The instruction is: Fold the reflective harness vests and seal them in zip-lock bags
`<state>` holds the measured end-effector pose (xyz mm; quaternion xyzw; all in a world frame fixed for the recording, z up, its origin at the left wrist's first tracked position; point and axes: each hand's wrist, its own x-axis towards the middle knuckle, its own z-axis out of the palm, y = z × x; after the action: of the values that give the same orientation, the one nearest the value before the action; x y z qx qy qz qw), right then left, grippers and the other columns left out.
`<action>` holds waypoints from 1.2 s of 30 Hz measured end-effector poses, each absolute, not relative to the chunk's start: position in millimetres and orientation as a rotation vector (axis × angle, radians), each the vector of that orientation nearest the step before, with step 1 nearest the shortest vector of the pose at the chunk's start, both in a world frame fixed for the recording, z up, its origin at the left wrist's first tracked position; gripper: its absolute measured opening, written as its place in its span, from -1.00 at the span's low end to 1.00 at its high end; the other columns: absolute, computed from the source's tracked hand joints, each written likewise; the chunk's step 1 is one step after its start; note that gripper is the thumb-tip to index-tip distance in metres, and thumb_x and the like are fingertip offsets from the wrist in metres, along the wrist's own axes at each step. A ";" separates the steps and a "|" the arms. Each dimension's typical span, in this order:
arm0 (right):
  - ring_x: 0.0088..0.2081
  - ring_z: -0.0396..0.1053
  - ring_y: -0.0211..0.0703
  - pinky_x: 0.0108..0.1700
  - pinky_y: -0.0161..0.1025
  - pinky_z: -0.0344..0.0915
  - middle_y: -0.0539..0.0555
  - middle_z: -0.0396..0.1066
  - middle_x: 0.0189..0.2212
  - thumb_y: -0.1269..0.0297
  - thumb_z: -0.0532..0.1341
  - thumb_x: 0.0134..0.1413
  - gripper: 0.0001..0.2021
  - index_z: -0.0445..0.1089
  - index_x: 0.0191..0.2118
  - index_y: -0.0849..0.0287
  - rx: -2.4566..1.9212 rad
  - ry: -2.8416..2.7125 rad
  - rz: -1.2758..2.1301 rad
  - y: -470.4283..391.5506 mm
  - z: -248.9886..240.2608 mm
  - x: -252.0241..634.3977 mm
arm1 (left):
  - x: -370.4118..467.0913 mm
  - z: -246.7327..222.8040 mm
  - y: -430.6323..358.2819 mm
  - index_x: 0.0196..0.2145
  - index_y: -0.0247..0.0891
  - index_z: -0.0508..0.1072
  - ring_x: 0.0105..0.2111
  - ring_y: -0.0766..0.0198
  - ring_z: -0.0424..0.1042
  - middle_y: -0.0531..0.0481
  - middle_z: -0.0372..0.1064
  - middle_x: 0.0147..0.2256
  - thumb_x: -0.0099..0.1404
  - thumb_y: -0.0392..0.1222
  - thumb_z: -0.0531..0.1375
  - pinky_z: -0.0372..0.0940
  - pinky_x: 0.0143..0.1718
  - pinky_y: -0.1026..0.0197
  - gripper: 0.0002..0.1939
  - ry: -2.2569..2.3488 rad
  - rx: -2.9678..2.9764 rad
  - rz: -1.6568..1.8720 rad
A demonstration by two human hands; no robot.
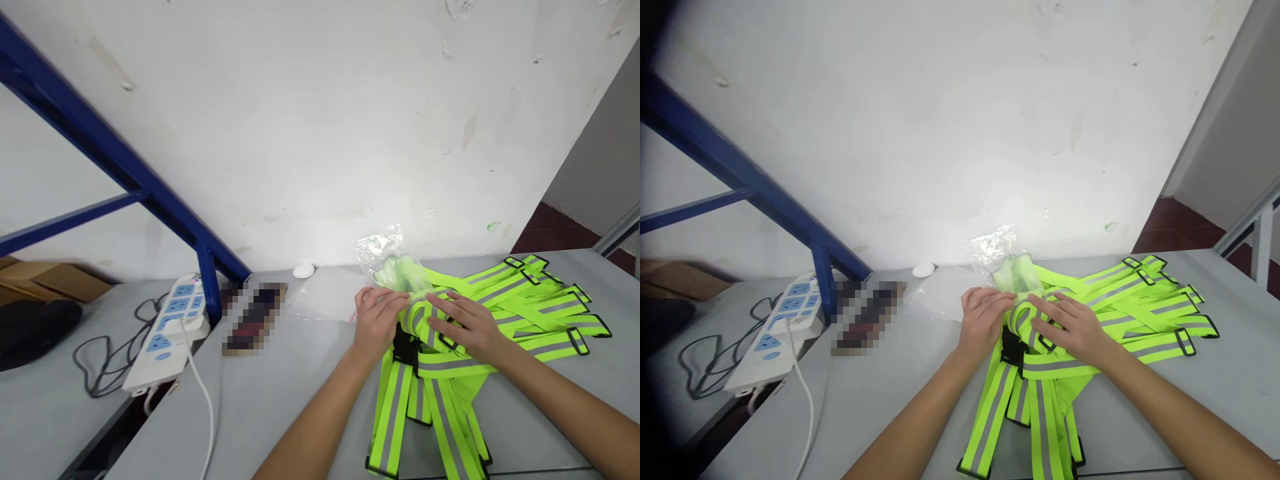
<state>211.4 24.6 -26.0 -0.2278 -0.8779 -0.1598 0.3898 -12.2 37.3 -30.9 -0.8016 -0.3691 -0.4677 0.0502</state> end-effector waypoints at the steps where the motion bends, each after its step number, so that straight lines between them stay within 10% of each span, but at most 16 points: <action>1: -0.17 0.49 -0.19 0.03 -0.05 0.40 0.21 0.40 0.08 0.51 0.05 0.23 -0.74 0.39 -0.09 0.11 -0.577 -2.244 -0.407 25.1 -25.8 211.5 | -12.4 -31.3 36.7 -0.24 -0.10 0.44 -0.20 0.19 0.42 0.08 0.57 -0.21 0.31 -0.43 0.08 0.08 -0.03 0.01 -0.75 -1.077 -2.451 -1.390; 36: -0.31 0.41 -0.14 -0.34 -0.21 0.37 0.16 0.48 -0.02 0.69 -0.01 0.01 -0.58 0.36 -0.06 0.22 -0.704 -2.429 -0.457 37.9 -25.3 219.1 | 2.4 -22.8 26.3 -0.17 -0.16 0.47 -0.18 0.22 0.46 -0.03 0.53 -0.21 0.33 -0.39 0.02 0.34 -0.04 0.03 -0.72 -1.259 -2.923 -1.706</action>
<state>219.1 37.9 -25.3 -0.2627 -0.9068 -0.1707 0.2822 2.4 26.3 -22.8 -0.7872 -0.3392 -0.4595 -0.2326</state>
